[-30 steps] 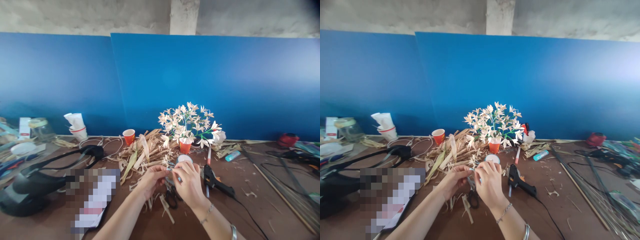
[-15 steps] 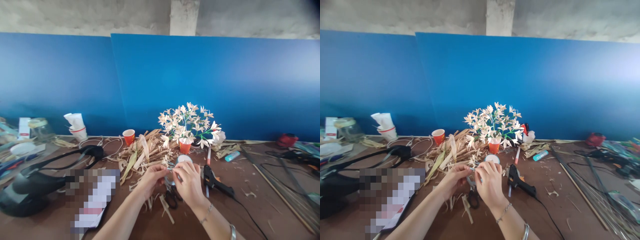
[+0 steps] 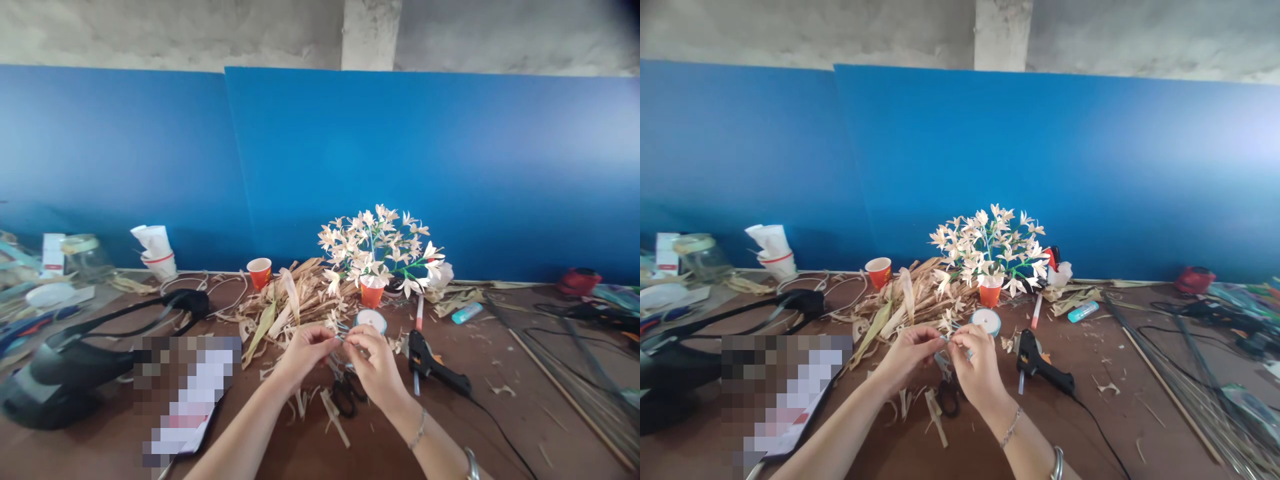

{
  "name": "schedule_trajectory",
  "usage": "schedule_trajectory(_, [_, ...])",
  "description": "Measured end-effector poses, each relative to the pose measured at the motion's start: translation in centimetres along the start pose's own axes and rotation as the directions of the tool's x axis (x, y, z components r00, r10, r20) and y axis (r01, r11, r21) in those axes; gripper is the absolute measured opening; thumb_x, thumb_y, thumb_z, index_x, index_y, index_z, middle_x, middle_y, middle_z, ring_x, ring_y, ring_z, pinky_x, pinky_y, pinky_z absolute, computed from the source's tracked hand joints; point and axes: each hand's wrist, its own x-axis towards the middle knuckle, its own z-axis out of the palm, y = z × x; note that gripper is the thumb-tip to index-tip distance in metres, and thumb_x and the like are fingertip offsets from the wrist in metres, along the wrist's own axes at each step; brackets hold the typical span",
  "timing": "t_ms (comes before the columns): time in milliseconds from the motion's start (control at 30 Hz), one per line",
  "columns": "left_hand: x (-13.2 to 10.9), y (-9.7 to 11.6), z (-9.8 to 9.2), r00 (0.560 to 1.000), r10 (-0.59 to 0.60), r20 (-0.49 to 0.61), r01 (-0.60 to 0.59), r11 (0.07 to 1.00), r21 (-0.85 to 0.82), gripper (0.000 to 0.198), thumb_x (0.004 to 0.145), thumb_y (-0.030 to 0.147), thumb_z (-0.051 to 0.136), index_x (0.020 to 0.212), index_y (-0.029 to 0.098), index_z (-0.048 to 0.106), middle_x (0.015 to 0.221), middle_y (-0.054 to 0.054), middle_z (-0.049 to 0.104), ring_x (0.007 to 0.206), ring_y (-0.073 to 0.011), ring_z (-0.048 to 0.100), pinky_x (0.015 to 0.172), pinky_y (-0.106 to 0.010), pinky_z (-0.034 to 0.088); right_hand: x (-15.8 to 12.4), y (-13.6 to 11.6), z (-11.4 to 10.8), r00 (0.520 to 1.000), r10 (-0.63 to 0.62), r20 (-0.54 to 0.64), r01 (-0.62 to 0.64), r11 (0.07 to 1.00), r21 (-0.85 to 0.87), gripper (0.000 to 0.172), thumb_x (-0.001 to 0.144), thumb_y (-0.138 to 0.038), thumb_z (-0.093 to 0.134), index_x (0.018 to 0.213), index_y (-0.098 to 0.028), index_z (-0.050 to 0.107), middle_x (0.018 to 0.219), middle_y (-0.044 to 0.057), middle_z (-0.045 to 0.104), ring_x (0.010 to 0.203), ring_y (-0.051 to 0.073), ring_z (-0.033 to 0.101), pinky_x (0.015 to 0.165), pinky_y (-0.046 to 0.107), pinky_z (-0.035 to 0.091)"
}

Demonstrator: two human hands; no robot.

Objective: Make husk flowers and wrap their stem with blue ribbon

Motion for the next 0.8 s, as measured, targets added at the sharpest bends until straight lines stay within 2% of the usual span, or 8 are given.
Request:
schedule_trajectory(100, [0.08, 0.01, -0.17, 1.000, -0.008, 0.006, 0.008, 1.000, 0.020, 0.024, 0.063, 0.034, 0.068, 0.073, 0.012, 0.066, 0.061, 0.000, 0.057, 0.045, -0.0059, 0.042, 0.044, -0.019, 0.032, 0.12, 0.05, 0.16, 0.992, 0.106, 0.066, -0.116, 0.976, 0.182, 0.018, 0.080, -0.021, 0.049, 0.066, -0.017, 0.059, 0.079, 0.005, 0.057, 0.077, 0.016, 0.052, 0.069, 0.027, 0.040])
schedule_trajectory(200, [0.06, 0.04, -0.32, 1.000, 0.011, 0.017, -0.011, 0.999, 0.035, 0.025, 0.063, 0.035, 0.068, 0.071, 0.012, 0.066, 0.061, -0.001, 0.058, 0.046, -0.0066, 0.043, 0.044, -0.019, 0.032, 0.30, -0.10, 0.17, 0.957, 0.232, 0.175, -0.279, 0.899, 0.337, 0.019, 0.076, -0.026, 0.052, 0.062, -0.016, 0.059, 0.073, 0.003, 0.055, 0.066, 0.013, 0.049, 0.059, 0.024, 0.038])
schedule_trajectory(333, [-0.15, 0.21, -0.47, 0.997, 0.047, 0.054, -0.050, 0.998, 0.047, 0.024, 0.065, 0.035, 0.066, 0.067, 0.012, 0.062, 0.061, -0.002, 0.058, 0.047, -0.0068, 0.044, 0.046, -0.019, 0.034, 0.46, -0.25, -0.09, 0.831, 0.394, 0.393, -0.551, 0.681, 0.482, 0.018, 0.070, -0.030, 0.056, 0.062, -0.014, 0.059, 0.053, -0.003, 0.044, 0.046, 0.007, 0.031, 0.044, 0.021, 0.024])
schedule_trajectory(400, [-0.27, 0.36, -0.47, 0.996, 0.051, 0.078, -0.057, 0.996, 0.066, 0.023, 0.066, 0.035, 0.065, 0.066, 0.012, 0.061, 0.060, -0.002, 0.058, 0.047, -0.0071, 0.044, 0.047, -0.020, 0.034, 0.46, -0.21, -0.25, 0.783, 0.409, 0.468, -0.615, 0.622, 0.485, 0.019, 0.070, -0.030, 0.055, 0.062, -0.014, 0.059, 0.050, -0.004, 0.042, 0.044, 0.006, 0.027, 0.044, 0.021, 0.021])
schedule_trajectory(433, [-0.33, 0.43, -0.45, 0.995, 0.052, 0.089, -0.059, 0.995, 0.079, 0.023, 0.067, 0.035, 0.064, 0.065, 0.012, 0.060, 0.058, -0.002, 0.058, 0.047, -0.0074, 0.045, 0.047, -0.020, 0.034, 0.44, -0.17, -0.30, 0.776, 0.406, 0.483, -0.622, 0.622, 0.476, 0.020, 0.070, -0.030, 0.054, 0.061, -0.014, 0.059, 0.050, -0.004, 0.043, 0.044, 0.006, 0.029, 0.045, 0.021, 0.022])
schedule_trajectory(533, [-0.39, 0.55, -0.38, 0.994, 0.049, 0.099, -0.061, 0.991, 0.116, 0.022, 0.067, 0.033, 0.064, 0.063, 0.012, 0.060, 0.056, -0.001, 0.056, 0.046, -0.0079, 0.045, 0.046, -0.020, 0.034, 0.35, -0.06, -0.33, 0.809, 0.392, 0.438, -0.566, 0.720, 0.402, 0.019, 0.071, -0.029, 0.052, 0.060, -0.014, 0.058, 0.051, -0.003, 0.046, 0.047, 0.008, 0.036, 0.048, 0.021, 0.027])
schedule_trajectory(667, [-0.22, 0.27, -0.34, 0.998, 0.049, 0.048, -0.056, 0.984, 0.168, 0.021, 0.067, 0.032, 0.064, 0.061, 0.012, 0.059, 0.050, 0.002, 0.052, 0.044, -0.0079, 0.045, 0.045, -0.020, 0.033, 0.34, -0.25, -0.30, 0.929, 0.299, 0.217, -0.345, 0.912, 0.221, 0.007, 0.067, -0.022, 0.058, 0.065, -0.016, 0.059, 0.064, 0.000, 0.055, 0.061, 0.012, 0.048, 0.058, 0.023, 0.036])
schedule_trajectory(800, [0.06, -0.13, -0.43, 0.999, 0.037, 0.034, -0.043, 0.984, 0.175, 0.021, 0.066, 0.033, 0.065, 0.061, 0.012, 0.060, 0.051, 0.001, 0.053, 0.044, -0.0082, 0.046, 0.045, -0.020, 0.033, 0.46, -0.58, -0.38, 0.972, 0.199, 0.123, -0.215, 0.967, 0.135, 0.010, 0.069, -0.018, 0.054, 0.060, -0.017, 0.057, 0.065, 0.000, 0.056, 0.069, 0.015, 0.050, 0.066, 0.025, 0.038])
